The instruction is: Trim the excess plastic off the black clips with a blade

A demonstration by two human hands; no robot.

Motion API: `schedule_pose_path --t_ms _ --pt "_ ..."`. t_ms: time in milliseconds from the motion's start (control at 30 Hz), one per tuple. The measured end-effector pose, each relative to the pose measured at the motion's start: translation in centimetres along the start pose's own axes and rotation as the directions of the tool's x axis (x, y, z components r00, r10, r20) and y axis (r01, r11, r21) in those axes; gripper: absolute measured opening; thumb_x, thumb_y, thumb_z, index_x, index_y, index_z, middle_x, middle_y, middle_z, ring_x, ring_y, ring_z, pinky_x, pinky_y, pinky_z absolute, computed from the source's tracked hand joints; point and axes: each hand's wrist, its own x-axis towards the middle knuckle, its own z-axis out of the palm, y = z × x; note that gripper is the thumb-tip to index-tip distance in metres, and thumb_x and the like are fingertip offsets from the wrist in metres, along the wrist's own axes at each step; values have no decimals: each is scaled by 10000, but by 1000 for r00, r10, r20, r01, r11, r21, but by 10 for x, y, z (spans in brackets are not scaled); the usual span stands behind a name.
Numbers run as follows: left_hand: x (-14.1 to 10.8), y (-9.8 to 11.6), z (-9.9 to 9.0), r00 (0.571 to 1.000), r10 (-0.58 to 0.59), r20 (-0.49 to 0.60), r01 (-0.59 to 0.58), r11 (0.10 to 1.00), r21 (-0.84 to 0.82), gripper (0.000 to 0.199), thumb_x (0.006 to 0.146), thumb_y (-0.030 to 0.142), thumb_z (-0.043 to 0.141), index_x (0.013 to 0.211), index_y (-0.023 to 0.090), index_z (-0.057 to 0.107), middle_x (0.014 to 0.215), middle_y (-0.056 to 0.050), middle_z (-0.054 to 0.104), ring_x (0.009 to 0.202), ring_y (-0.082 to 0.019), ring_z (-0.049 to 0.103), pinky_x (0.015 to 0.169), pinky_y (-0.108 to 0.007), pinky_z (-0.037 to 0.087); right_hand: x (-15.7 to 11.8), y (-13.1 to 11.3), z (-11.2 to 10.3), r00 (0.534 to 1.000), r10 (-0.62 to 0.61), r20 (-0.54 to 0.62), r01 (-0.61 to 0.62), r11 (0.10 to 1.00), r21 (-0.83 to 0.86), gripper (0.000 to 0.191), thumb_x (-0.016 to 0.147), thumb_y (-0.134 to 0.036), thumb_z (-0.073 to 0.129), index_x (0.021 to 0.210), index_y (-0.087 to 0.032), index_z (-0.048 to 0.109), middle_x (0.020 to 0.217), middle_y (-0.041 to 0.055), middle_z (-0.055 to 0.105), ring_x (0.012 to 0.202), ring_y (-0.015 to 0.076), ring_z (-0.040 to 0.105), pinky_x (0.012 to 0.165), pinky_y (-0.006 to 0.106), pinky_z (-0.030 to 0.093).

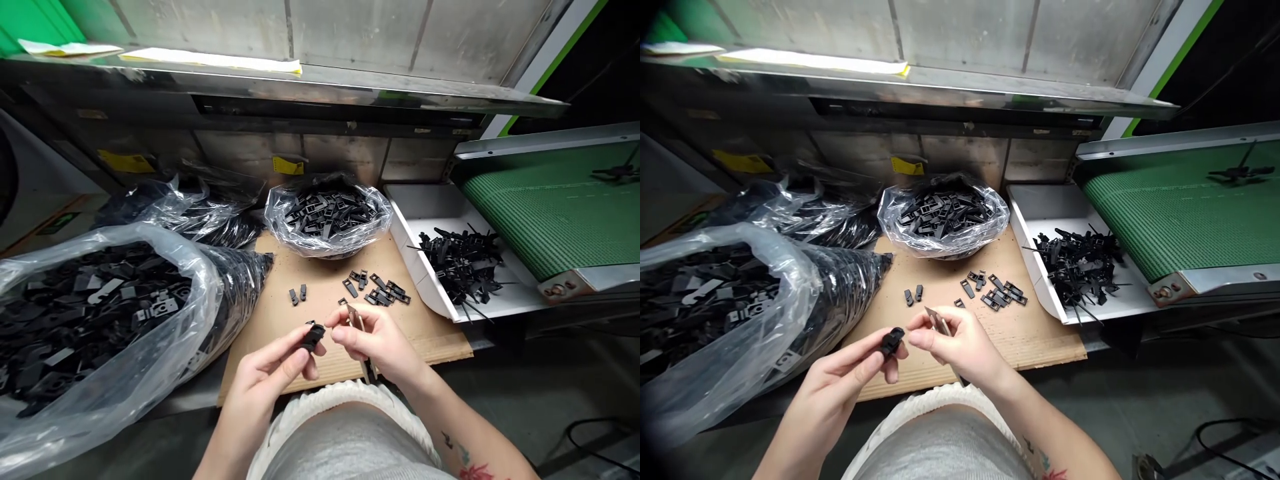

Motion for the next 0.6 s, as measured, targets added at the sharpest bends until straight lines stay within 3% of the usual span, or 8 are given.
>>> schedule_pose_path --t_ms 67,167,233,300,467,600 --pt "0 3 -7 1000 25 -18 -24 999 33 183 729 282 614 834 177 721 686 -28 668 541 -99 494 592 -225 418 -3 -4 1 994 -100 -48 84 963 -256 166 782 -290 585 885 -160 601 700 1 552 559 89 482 491 208 386" --pt "0 4 -15 998 24 -59 -21 998 53 204 748 316 594 825 174 718 661 -27 648 539 -102 455 561 -231 374 -10 -5 5 958 -279 66 252 710 -657 221 862 -249 477 1037 -172 587 830 52 598 733 152 552 630 266 443" --pt "-1 4 -17 998 32 -53 -29 998 55 213 749 318 588 822 162 713 651 -30 637 547 -114 455 566 -248 368 -14 -3 10 932 -319 172 325 530 -783 234 886 -218 430 1053 -155 582 808 64 612 717 166 561 648 284 449" --pt "-2 4 -17 998 45 -41 -42 997 61 213 749 311 584 827 159 711 649 -30 632 554 -122 456 576 -259 365 -16 0 15 909 -358 211 359 420 -833 225 886 -180 415 1027 -135 585 789 74 622 710 176 566 660 293 451" --pt "-4 6 -18 998 43 -35 -41 997 59 198 739 305 595 821 173 717 639 -20 624 559 -123 461 578 -259 361 -11 5 18 880 -412 238 382 313 -870 219 879 -137 404 1005 -116 582 747 79 621 684 184 563 629 285 443" --pt "-4 8 -19 998 34 -52 -32 999 40 193 722 305 615 801 165 722 634 -27 631 557 -125 468 572 -257 365 -10 8 13 899 -394 190 328 320 -889 208 877 -140 416 981 -125 596 766 82 626 711 184 568 652 281 442"
